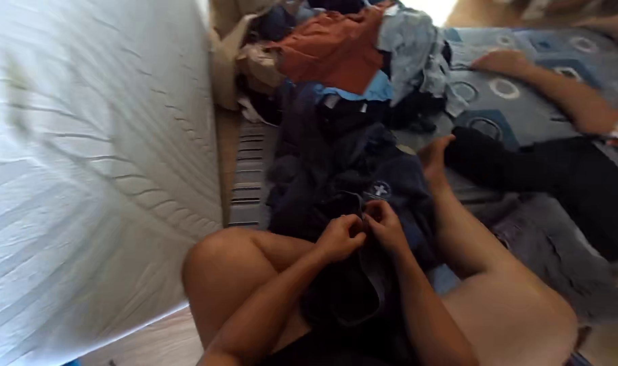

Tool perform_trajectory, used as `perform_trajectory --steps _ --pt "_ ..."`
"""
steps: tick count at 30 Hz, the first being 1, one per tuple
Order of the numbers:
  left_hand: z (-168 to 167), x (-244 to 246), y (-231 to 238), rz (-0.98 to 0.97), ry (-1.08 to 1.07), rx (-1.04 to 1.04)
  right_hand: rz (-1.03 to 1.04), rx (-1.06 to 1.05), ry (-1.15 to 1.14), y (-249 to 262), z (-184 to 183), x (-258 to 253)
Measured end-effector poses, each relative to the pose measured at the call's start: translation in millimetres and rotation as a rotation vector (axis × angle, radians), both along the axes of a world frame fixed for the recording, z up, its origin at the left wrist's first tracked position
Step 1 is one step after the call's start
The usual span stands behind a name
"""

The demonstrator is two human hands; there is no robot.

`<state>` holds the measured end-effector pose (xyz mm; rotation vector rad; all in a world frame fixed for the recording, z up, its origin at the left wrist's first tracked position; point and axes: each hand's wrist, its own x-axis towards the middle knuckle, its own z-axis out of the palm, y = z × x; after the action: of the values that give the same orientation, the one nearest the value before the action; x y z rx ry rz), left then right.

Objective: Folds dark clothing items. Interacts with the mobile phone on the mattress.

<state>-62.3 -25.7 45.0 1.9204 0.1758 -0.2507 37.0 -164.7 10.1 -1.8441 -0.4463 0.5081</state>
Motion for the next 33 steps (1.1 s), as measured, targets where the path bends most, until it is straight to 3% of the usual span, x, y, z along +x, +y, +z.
perform_trajectory --steps 4,6,7,9,11,13,17,20,22,25,28,30,33 --pt "7.9 -12.4 -21.7 -0.452 -0.118 -0.192 -0.295 0.055 0.048 -12.5 20.1 15.7" --pt "33.8 -10.2 1.4 -0.49 -0.038 -0.314 -0.318 0.071 0.039 -18.3 26.2 23.3" --pt "43.4 -9.6 21.1 -0.346 -0.049 -0.336 -0.294 0.045 0.021 -22.9 26.1 26.9" --pt "41.8 -3.3 65.0 0.13 -0.197 -0.302 -0.257 -0.053 -0.067 -34.2 20.0 30.8" --pt "33.6 8.5 105.3 0.536 -0.192 -0.036 -0.282 -0.191 -0.161 -45.2 14.1 35.0" --pt "24.7 15.5 123.5 0.669 -0.008 0.211 -0.299 -0.357 -0.193 -54.0 12.8 43.5" --pt "-16.2 26.9 91.1 0.413 0.354 0.546 -0.221 -0.559 -0.036 -56.8 -18.5 40.9" --pt "-39.5 32.4 76.2 0.278 0.343 0.705 -0.21 -0.519 -0.012 -54.7 -42.2 27.9" --pt "-27.8 26.5 78.7 0.329 0.256 0.615 -0.273 -0.485 -0.017 -57.5 -20.9 17.4" --pt "19.1 -0.2 71.0 0.358 0.028 0.478 -0.306 -0.358 -0.171 -64.8 29.8 -5.3" --pt "44.7 -38.8 52.5 0.098 -0.161 0.407 -0.126 -0.301 -0.275 -71.0 70.9 -45.5" --pt "32.0 -60.3 36.3 -0.049 -0.138 0.381 0.05 -0.457 -0.276 -69.5 80.0 -77.5" --pt "19.6 -65.7 15.7 -0.163 0.078 0.551 0.229 -0.771 -0.158 -56.7 75.6 -103.5"
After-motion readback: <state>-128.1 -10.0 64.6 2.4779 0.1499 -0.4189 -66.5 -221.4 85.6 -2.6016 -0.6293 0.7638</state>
